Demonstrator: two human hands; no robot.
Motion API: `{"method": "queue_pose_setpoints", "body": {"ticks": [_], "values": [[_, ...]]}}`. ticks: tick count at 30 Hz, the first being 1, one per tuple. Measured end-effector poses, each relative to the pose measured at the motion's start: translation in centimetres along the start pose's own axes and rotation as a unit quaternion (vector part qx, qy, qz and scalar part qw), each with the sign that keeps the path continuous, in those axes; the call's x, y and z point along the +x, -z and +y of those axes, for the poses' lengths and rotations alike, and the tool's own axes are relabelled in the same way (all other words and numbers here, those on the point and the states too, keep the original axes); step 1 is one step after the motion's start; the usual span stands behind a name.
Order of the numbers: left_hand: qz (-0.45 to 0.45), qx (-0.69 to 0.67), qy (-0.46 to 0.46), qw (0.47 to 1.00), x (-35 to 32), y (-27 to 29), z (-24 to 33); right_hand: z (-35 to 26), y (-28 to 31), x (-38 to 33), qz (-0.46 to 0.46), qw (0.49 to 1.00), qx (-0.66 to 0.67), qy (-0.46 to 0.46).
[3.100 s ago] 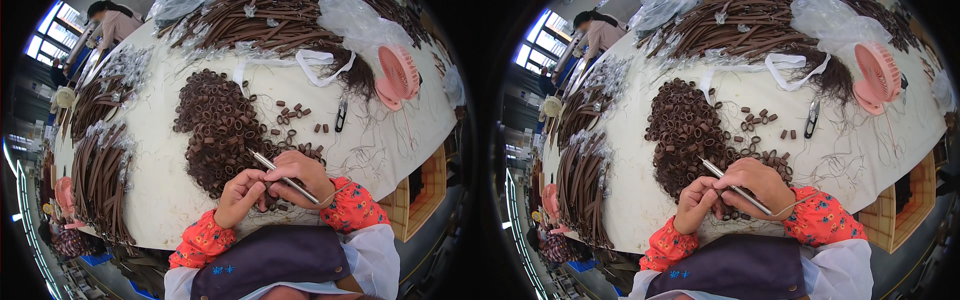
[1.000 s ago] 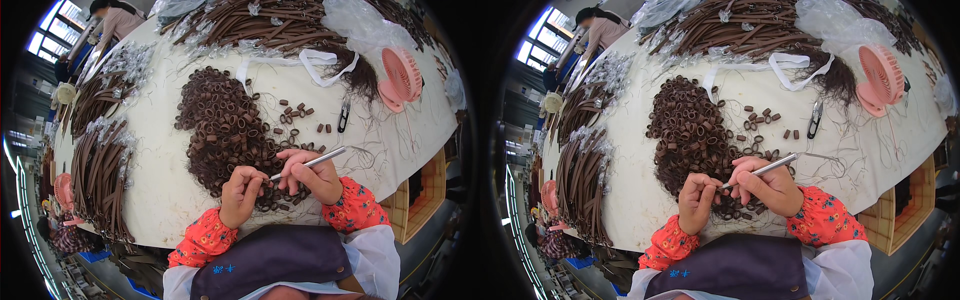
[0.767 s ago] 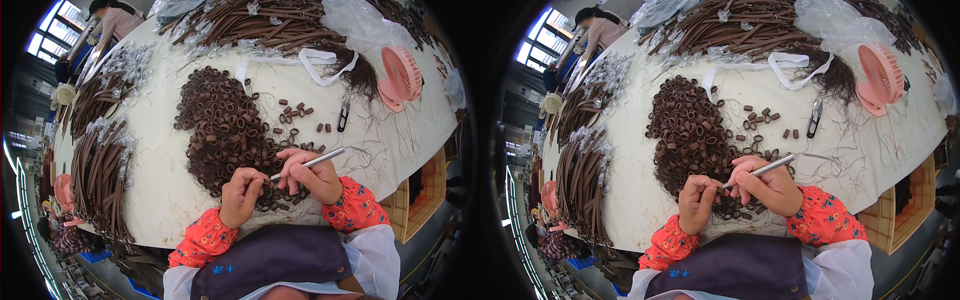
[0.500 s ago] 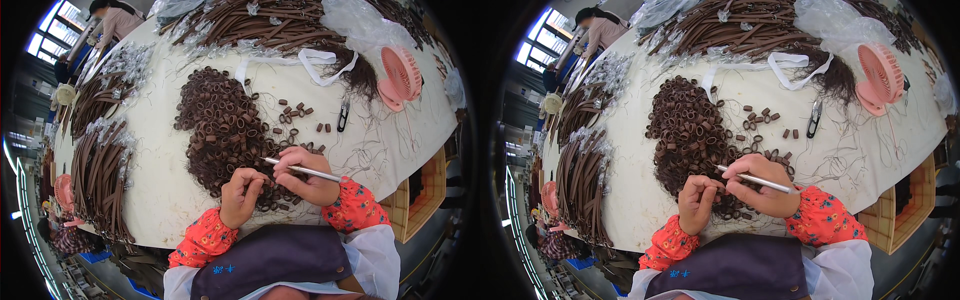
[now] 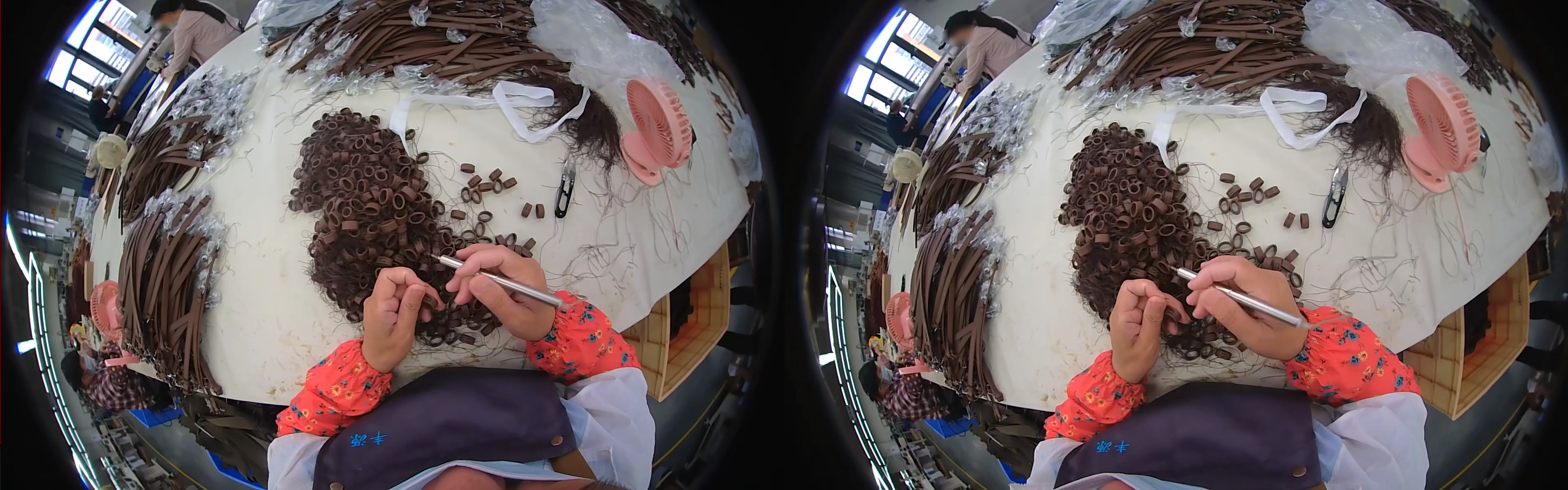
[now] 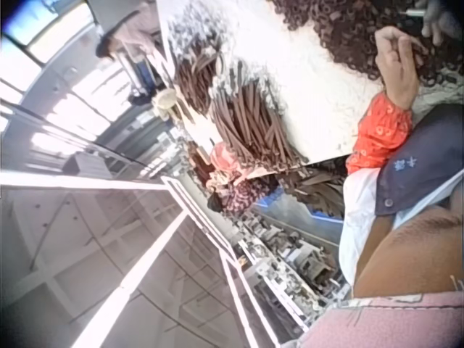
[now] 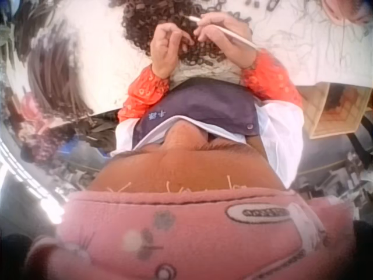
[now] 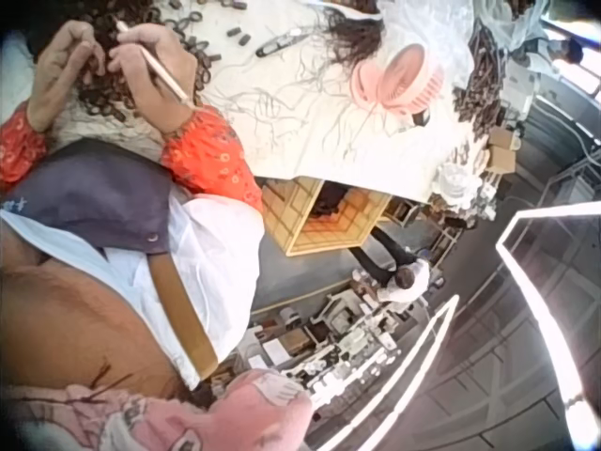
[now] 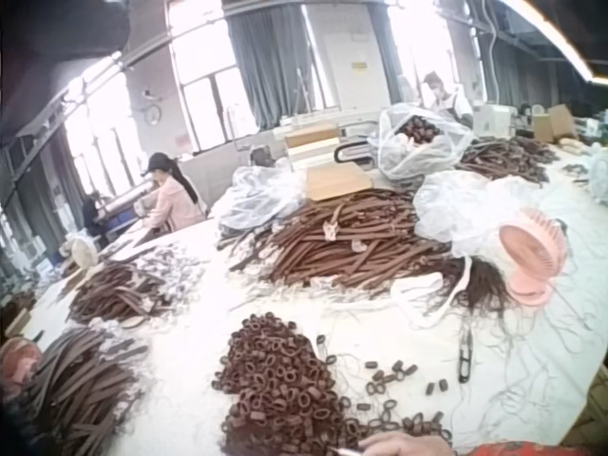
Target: The person uses a metal tool to manipulate small brown cylindrical objects and dark hair strands on a white table. They repeatedly insert the tool into the objects and adjust the hair, working on a pile of similar items.
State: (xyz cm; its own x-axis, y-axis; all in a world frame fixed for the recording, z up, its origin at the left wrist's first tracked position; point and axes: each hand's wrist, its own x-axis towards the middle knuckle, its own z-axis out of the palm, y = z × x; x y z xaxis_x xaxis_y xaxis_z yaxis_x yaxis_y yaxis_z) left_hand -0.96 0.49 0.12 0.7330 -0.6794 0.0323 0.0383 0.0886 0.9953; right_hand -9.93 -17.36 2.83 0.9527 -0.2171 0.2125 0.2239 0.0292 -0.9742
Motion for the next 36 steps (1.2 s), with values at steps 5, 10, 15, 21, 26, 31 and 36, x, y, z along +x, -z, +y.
{"method": "queue_pose_setpoints", "body": {"ticks": [5, 10, 15, 21, 26, 31, 36], "values": [[-0.008, 0.023, 0.013, 1.0, -0.1, 0.2, 0.1, 0.2, 0.8, 0.3, -0.057, 0.997, 0.048, 0.012], [0.018, 0.023, -0.007, 1.0, -0.1, -0.2, 0.0, 0.1, 0.6, 0.3, -0.081, 0.996, 0.025, 0.014], [0.021, 0.032, -0.007, 0.999, -0.2, -0.3, 0.2, 0.3, 0.5, 0.3, -0.089, 0.996, 0.013, 0.021], [-0.005, 0.046, -0.001, 0.999, -0.2, 0.0, 0.2, 0.5, 0.5, 0.3, -0.086, 0.996, 0.007, 0.032], [-0.002, 0.037, 0.001, 0.999, -0.3, 0.0, 0.1, 0.3, 0.6, 0.4, -0.08, 0.996, -0.007, 0.039], [0.021, 0.025, -0.015, 0.999, -0.1, -0.2, -0.1, 0.5, 0.8, 0.4, -0.052, 0.994, -0.062, 0.077], [0.023, 0.037, -0.001, 0.999, -0.3, -0.6, 0.4, 0.9, -0.7, 1.0, -0.015, 0.926, -0.299, 0.23]]}}
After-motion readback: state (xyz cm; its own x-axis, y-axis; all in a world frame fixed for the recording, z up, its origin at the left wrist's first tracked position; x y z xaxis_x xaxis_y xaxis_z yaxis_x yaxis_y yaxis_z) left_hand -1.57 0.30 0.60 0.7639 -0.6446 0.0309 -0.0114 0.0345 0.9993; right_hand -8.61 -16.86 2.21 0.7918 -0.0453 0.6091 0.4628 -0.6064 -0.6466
